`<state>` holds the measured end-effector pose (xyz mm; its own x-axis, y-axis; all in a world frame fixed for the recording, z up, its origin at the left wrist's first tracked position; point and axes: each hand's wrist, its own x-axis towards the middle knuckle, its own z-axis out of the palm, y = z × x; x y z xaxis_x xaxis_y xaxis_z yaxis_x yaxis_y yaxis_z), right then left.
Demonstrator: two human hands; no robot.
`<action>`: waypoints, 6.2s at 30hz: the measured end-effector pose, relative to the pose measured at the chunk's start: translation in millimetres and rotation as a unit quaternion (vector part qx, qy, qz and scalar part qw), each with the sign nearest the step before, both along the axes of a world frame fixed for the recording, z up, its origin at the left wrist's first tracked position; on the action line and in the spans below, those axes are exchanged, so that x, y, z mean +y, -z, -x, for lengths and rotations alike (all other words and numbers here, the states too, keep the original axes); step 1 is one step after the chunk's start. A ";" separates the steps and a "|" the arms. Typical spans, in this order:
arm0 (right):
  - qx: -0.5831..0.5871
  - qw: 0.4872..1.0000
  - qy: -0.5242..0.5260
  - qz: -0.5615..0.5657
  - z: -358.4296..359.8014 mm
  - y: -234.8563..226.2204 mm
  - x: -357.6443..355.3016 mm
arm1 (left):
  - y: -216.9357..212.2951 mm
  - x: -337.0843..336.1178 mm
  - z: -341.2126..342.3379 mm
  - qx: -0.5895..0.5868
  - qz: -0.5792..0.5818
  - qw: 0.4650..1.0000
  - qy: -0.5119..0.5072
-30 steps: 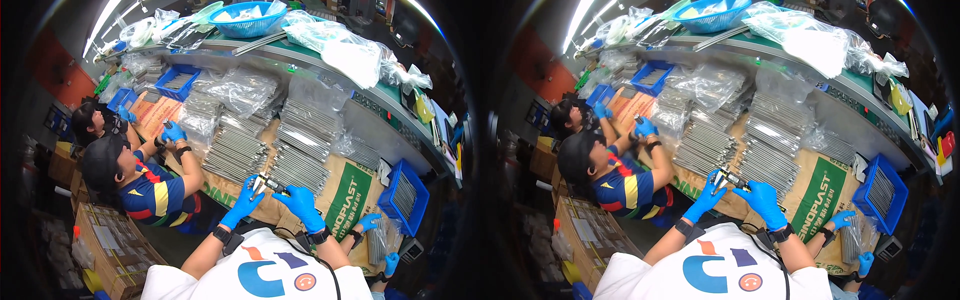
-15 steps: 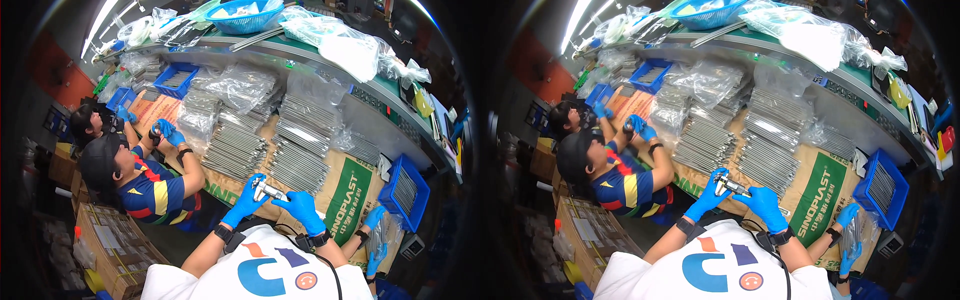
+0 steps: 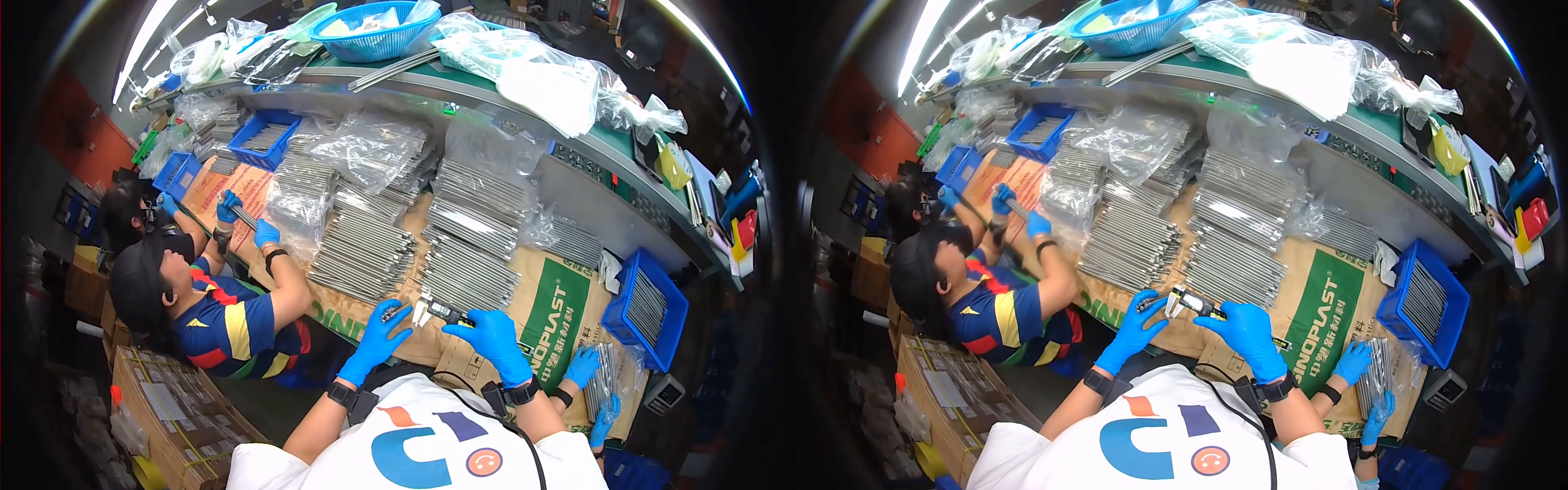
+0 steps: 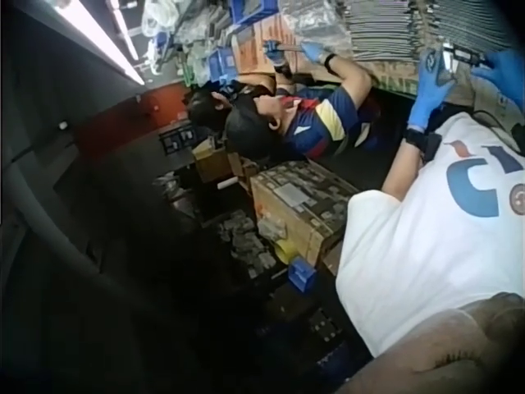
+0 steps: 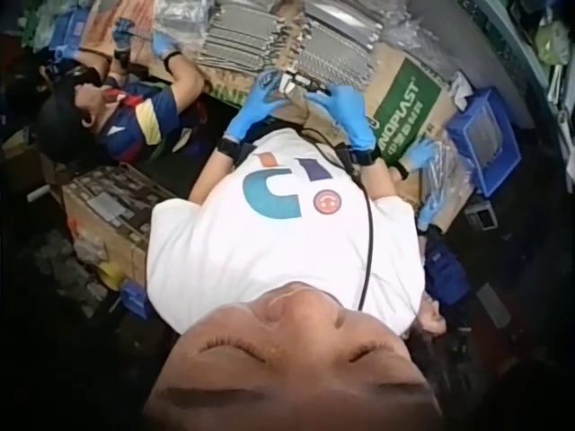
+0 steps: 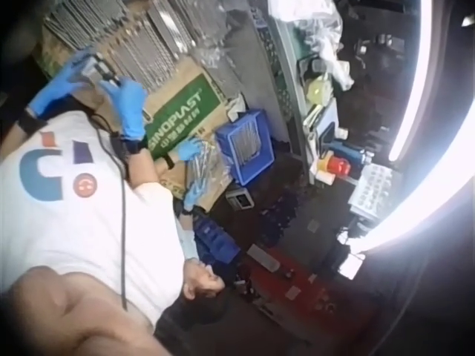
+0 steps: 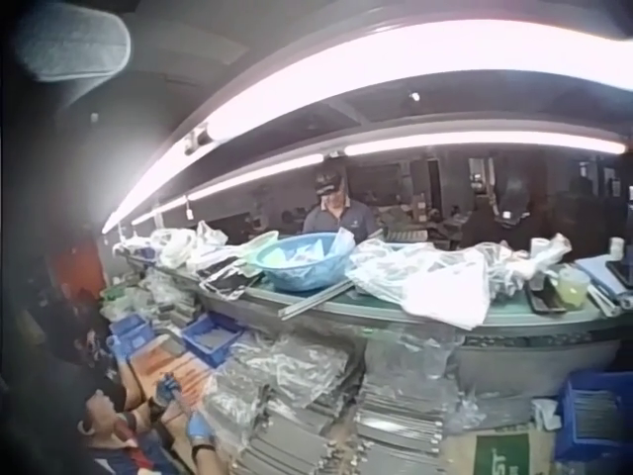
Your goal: The person measures metal rods with a digital caliper and places them into a plastic bag before setting the bag into a blue bin.
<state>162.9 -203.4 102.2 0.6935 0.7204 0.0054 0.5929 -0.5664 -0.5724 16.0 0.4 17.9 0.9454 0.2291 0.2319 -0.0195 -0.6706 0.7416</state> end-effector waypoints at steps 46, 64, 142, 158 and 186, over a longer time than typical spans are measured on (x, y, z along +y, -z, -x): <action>0.032 0.981 0.180 0.063 -26.1 57.6 -5.6 | 93.7 157.9 -133.9 0.045 -0.343 0.924 0.164; 0.038 0.948 0.312 0.056 10.2 55.8 -81.3 | 111.5 -42.8 -125.7 -0.001 -0.296 0.935 0.197; 0.072 0.997 0.041 0.014 5.7 22.6 11.1 | 5.0 -18.4 -7.7 0.074 0.373 0.915 -0.130; 0.015 0.997 0.067 -0.023 3.4 -8.3 -1.4 | -21.1 -6.9 12.8 0.076 0.437 0.894 -0.058; 0.052 0.998 0.018 -0.006 3.6 18.9 20.1 | 14.6 -9.2 -10.3 0.000 0.235 0.969 -0.081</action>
<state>159.3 -183.2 83.4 0.7157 0.6959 -0.0590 0.5101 -0.5785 -0.6365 26.3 -8.8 3.3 0.8885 0.4542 0.0659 0.0579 -0.2532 0.9657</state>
